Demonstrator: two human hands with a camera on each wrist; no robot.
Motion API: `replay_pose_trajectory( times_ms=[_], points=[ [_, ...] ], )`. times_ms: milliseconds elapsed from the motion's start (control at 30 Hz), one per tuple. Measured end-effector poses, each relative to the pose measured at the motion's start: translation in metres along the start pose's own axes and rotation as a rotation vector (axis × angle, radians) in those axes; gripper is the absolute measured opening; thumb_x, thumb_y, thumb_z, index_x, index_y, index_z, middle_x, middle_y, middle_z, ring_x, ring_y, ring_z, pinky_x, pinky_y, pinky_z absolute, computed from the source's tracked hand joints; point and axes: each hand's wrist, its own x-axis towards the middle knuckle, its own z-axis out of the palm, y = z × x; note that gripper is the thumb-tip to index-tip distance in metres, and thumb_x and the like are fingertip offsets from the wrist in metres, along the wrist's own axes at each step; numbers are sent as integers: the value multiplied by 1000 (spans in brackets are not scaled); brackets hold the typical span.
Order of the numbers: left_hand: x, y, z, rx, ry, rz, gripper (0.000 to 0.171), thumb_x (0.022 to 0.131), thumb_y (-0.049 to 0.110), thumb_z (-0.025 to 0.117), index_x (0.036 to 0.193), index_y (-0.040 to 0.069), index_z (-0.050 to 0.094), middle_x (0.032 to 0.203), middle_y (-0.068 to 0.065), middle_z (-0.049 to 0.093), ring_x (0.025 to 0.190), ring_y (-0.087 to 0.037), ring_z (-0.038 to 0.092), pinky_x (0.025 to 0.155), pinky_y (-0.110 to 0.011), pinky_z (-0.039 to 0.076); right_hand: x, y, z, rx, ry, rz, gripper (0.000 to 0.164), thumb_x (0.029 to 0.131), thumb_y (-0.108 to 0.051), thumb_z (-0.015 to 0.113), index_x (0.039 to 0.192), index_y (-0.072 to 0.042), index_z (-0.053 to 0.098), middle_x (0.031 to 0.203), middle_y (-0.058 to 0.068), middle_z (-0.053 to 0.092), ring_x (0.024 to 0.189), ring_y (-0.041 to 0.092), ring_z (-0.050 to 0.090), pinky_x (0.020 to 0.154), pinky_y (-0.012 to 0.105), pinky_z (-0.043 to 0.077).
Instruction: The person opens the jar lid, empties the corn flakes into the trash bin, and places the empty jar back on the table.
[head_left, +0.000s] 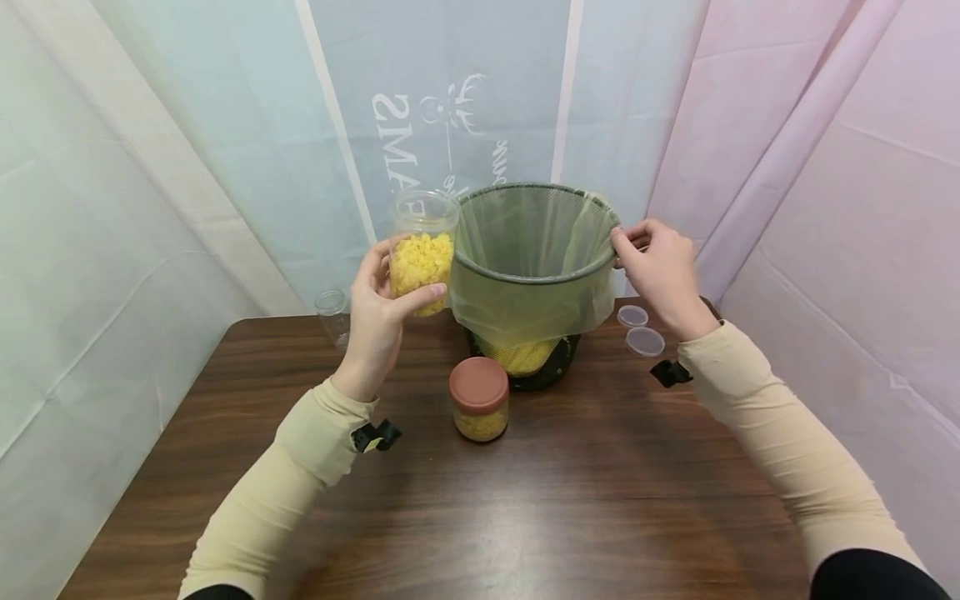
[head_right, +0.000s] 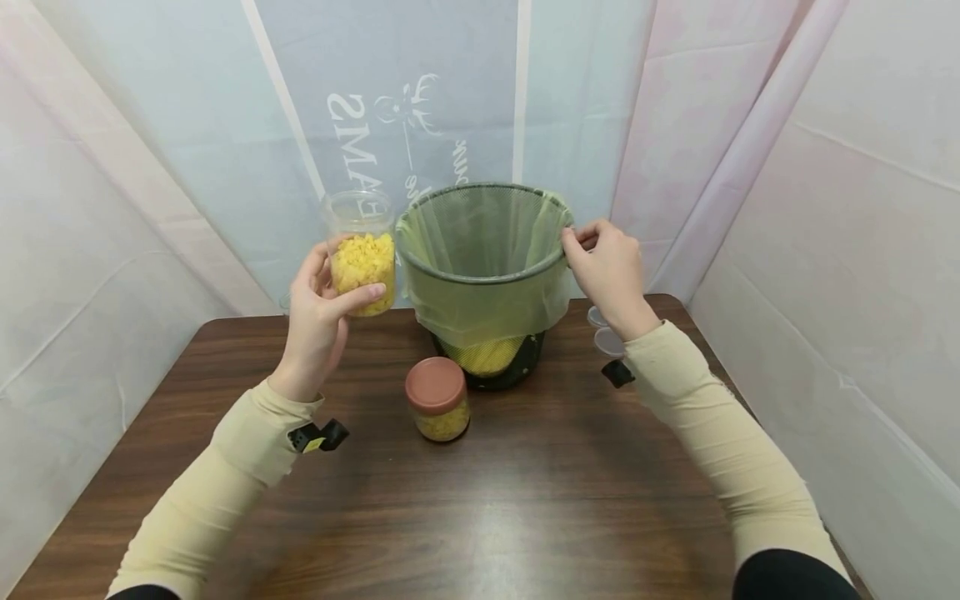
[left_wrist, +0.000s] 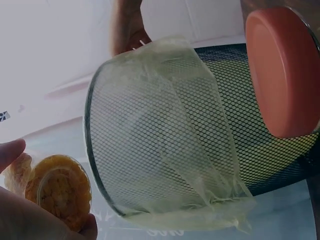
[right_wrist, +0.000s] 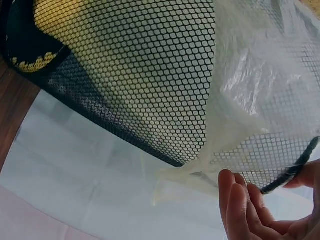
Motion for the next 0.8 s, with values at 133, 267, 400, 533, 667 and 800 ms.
replay_pose_trajectory(
  times_ms=[133, 267, 400, 533, 667, 800],
  points=[
    [4, -1, -1, 29, 2, 11, 59, 72, -8, 73, 125, 8, 52, 121, -9, 52, 107, -22, 56, 81, -28, 54, 0, 0, 3, 66, 2, 22, 41, 93, -44, 48, 98, -7, 63, 85, 12, 69, 52, -3, 59, 52, 15, 49],
    [5, -2, -1, 53, 2, 25, 61, 72, -7, 73, 128, 6, 53, 125, -9, 53, 110, -21, 55, 86, -28, 51, 0, 0, 5, 107, 6, 34, 40, 92, -43, 48, 98, -6, 62, 85, 10, 67, 52, -7, 59, 54, 15, 52],
    [5, -3, -2, 71, 12, 32, 63, 71, -7, 74, 128, 4, 51, 125, -6, 53, 111, -20, 54, 86, -27, 51, 1, 1, 7, 117, 10, 44, 40, 92, -43, 48, 98, -6, 62, 85, 10, 67, 52, -7, 59, 54, 15, 52],
    [4, -4, -2, 59, 40, 15, 60, 70, -8, 75, 119, 9, 46, 118, -5, 56, 106, -20, 56, 82, -27, 54, 1, 1, 7, 114, 9, 51, 39, 92, -42, 48, 98, -7, 62, 85, 8, 67, 53, -5, 60, 55, 16, 53],
    [4, -5, -3, 46, 60, 10, 56, 71, -6, 75, 113, 13, 44, 113, -6, 57, 100, -19, 58, 76, -27, 55, 1, 0, 7, 110, 8, 56, 39, 92, -42, 47, 98, -7, 62, 85, 8, 67, 55, -3, 61, 56, 17, 53],
    [7, -4, -3, 54, 79, 32, 50, 74, -2, 75, 113, 13, 47, 115, -7, 55, 99, -20, 58, 73, -26, 55, 1, -1, 7, 119, 7, 62, 38, 91, -41, 47, 98, -7, 62, 87, 7, 66, 63, 10, 68, 57, 17, 54]
  ],
)
